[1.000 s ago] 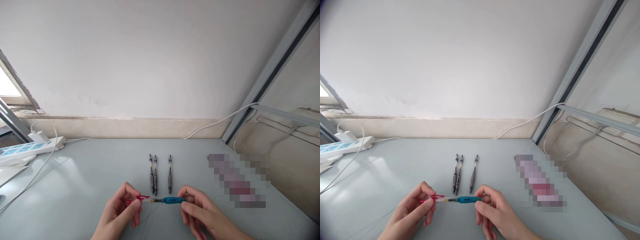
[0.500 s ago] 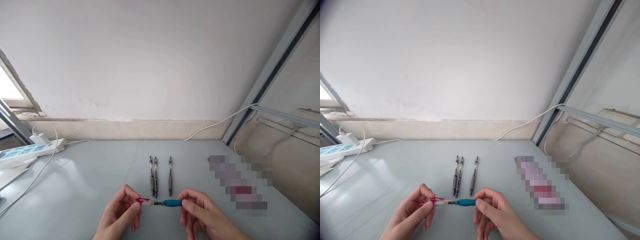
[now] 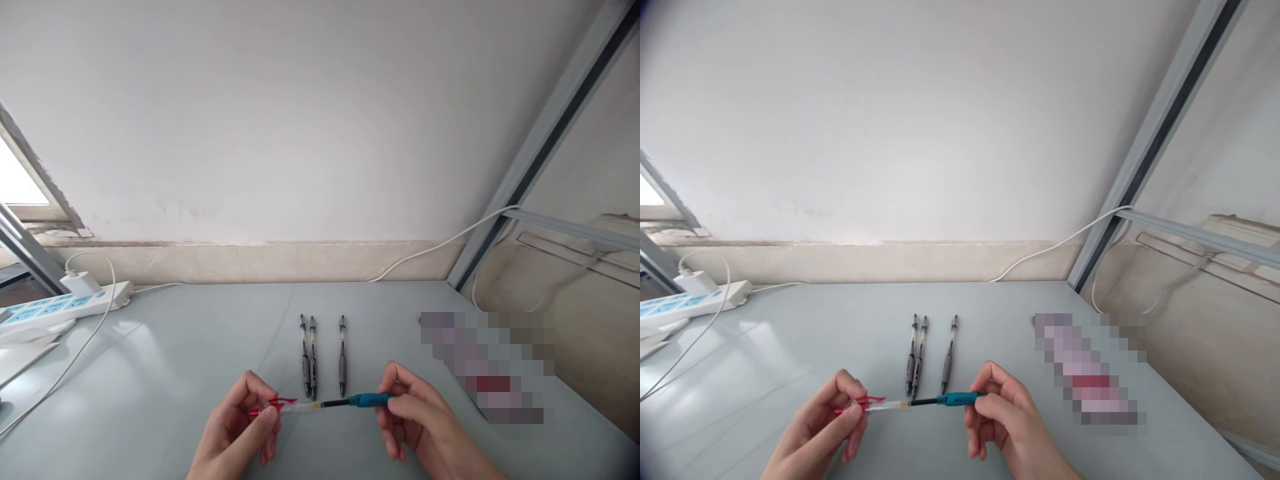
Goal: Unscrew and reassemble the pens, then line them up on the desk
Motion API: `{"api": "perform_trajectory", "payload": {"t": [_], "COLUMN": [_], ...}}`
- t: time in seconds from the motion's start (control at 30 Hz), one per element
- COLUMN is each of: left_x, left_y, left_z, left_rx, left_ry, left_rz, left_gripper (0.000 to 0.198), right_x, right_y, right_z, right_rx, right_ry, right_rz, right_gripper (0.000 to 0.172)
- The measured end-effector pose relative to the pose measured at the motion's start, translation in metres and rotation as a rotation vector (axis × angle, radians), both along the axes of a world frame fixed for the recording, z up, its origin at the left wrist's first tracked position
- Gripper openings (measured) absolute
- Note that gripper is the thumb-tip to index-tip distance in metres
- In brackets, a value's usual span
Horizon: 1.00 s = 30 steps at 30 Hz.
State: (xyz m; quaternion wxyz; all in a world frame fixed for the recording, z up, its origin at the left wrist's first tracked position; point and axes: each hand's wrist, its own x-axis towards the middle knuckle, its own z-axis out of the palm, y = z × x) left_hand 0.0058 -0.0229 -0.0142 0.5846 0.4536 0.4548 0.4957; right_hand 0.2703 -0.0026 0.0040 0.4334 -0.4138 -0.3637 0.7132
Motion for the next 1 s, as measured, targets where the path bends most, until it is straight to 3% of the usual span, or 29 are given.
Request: {"api": "perform_trajectory", "payload": {"t": [0.27, 1.0], "left_x": [-0.0072, -0.0048], "left_y": [0.0030, 0.0012], "left_z": [-0.0019, 0.0008], "left_rx": [0.028, -0.016], "left_ry": [0.006, -0.020], "left_rz": [0.115, 0.087], "left_gripper": [0.035, 0.034], "right_x": [0.0081, 0.0058], "right_y": [0.0039, 0.0033], "right_z": [-0.0048, -0.0063], "right_rx": [0.036, 0.019], "right_ry": [-0.022, -0.017], "right_rz": [-0.169, -0.095], "right_gripper": [0.009, 0.010]}}
